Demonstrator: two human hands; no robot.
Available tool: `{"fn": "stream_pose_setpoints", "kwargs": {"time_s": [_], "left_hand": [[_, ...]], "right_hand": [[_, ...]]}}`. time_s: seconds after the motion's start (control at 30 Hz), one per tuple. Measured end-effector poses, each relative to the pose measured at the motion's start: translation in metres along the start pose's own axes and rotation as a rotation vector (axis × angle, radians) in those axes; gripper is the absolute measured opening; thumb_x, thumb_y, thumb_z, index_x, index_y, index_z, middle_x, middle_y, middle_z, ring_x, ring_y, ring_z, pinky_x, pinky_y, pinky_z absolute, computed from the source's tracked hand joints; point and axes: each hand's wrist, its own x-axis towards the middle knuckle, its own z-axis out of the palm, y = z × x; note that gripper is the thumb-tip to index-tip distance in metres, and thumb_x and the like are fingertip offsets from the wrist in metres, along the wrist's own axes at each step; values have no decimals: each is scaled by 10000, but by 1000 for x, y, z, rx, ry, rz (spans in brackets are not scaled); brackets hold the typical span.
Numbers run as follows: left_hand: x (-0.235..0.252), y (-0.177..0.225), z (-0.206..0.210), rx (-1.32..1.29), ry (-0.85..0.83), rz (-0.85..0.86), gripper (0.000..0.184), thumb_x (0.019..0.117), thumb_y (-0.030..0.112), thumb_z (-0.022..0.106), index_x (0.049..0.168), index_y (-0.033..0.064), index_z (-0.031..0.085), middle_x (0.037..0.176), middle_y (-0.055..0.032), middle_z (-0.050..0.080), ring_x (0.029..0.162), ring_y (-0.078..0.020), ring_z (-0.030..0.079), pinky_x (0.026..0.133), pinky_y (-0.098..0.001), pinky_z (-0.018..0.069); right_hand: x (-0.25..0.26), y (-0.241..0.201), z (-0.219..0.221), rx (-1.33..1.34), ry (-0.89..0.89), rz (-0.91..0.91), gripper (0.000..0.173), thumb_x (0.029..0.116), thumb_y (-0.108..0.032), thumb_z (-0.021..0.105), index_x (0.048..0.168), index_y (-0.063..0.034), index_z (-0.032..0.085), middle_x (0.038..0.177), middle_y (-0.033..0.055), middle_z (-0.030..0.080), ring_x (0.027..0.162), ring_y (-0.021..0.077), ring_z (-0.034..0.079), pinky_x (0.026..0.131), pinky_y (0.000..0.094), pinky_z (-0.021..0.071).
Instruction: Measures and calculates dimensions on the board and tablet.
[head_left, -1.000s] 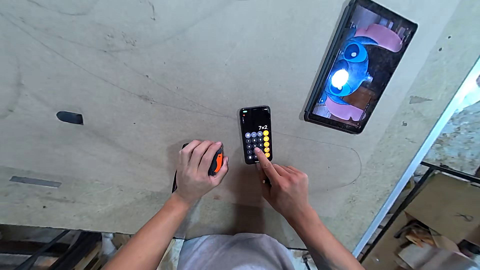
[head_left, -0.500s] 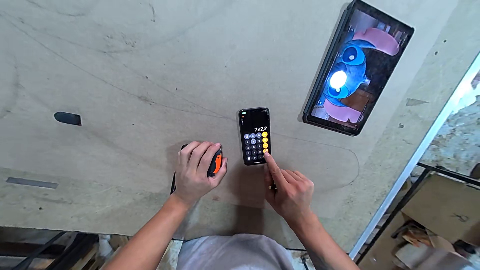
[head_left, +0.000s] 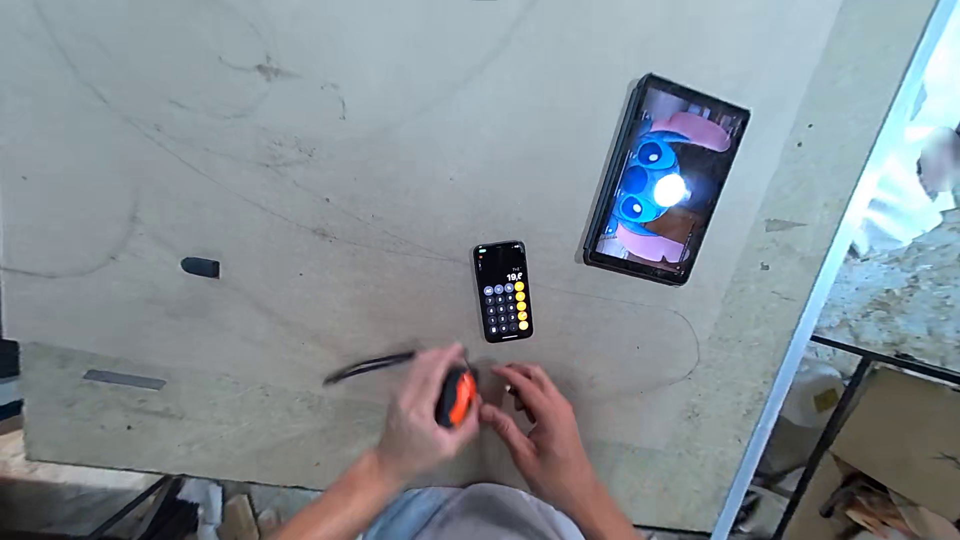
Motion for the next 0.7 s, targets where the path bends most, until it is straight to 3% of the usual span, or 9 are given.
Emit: {"fn": "stream_pose_setpoints", "kwargs": {"time_s": [0.07,0.17,0.3,0.37,0.4,0.47,0.57,0.63,0.7], "left_hand": [[-33,28,9,-147,-188,-52,835,797,394,806,1471,13,495,1209,-98,691,1122,-169,667,967,-374,592],[-58,47,27,-187,-333,-86,899,800,407,814,1522,32,432,1183,-67,699,1114,-140,664,982,-336,579],[-53,67,36,24,-606,-12,730,823,594,767,1396,169,615,1214,-38,694,1136,-156,660,961,-386,582],[-46,78,36,156,-685,8,787,782,762,706,1324,192,675,1152,-10,717,1084,-153,676,924,-403,593],[-41,81,36,222,-699,-4,802,768,801,681,1291,193,694,1120,-5,724,1065,-164,679,915,-420,592],[-28,81,33,348,-684,-51,701,831,735,677,1244,170,711,1098,-36,731,1070,-216,682,936,-462,574],[-13,66,23,521,-598,-124,451,945,451,700,1248,117,696,1152,-117,713,1121,-306,669,966,-526,552],[-12,58,15,584,-541,-171,379,977,325,666,1303,134,696,1231,-143,688,1166,-343,646,970,-563,536],[-16,53,10,597,-491,-178,336,1010,336,626,1313,221,714,1299,-112,665,1206,-334,618,972,-568,523]], "right_hand": [[-29,10,2,141,-61,95,316,952,-345,742,1173,-120,757,1181,49,697,877,76,667,736,253,594],[-74,28,-2,174,7,204,287,892,-370,804,1038,-124,786,1067,4,725,792,50,654,678,225,576],[-122,44,-20,318,16,397,435,768,-439,897,987,-116,703,816,-19,636,652,92,565,580,272,497],[-145,59,-43,447,52,421,355,816,-342,875,972,-82,690,801,23,662,679,131,612,619,319,539],[-155,72,-60,490,154,436,278,854,-279,842,957,-68,693,809,46,678,690,148,626,636,341,552],[-171,106,-104,431,465,520,207,915,-244,774,983,-65,698,802,50,671,646,140,590,596,343,522],[-176,167,-159,44,832,568,316,975,-349,715,1009,-35,713,808,81,680,673,188,623,641,430,545],[-168,189,-164,-99,895,556,344,987,-372,696,1009,-30,721,812,102,671,693,206,613,665,452,524],[-158,191,-146,-155,887,511,343,977,-377,707,983,-33,721,805,90,682,687,180,624,663,422,527]]}}
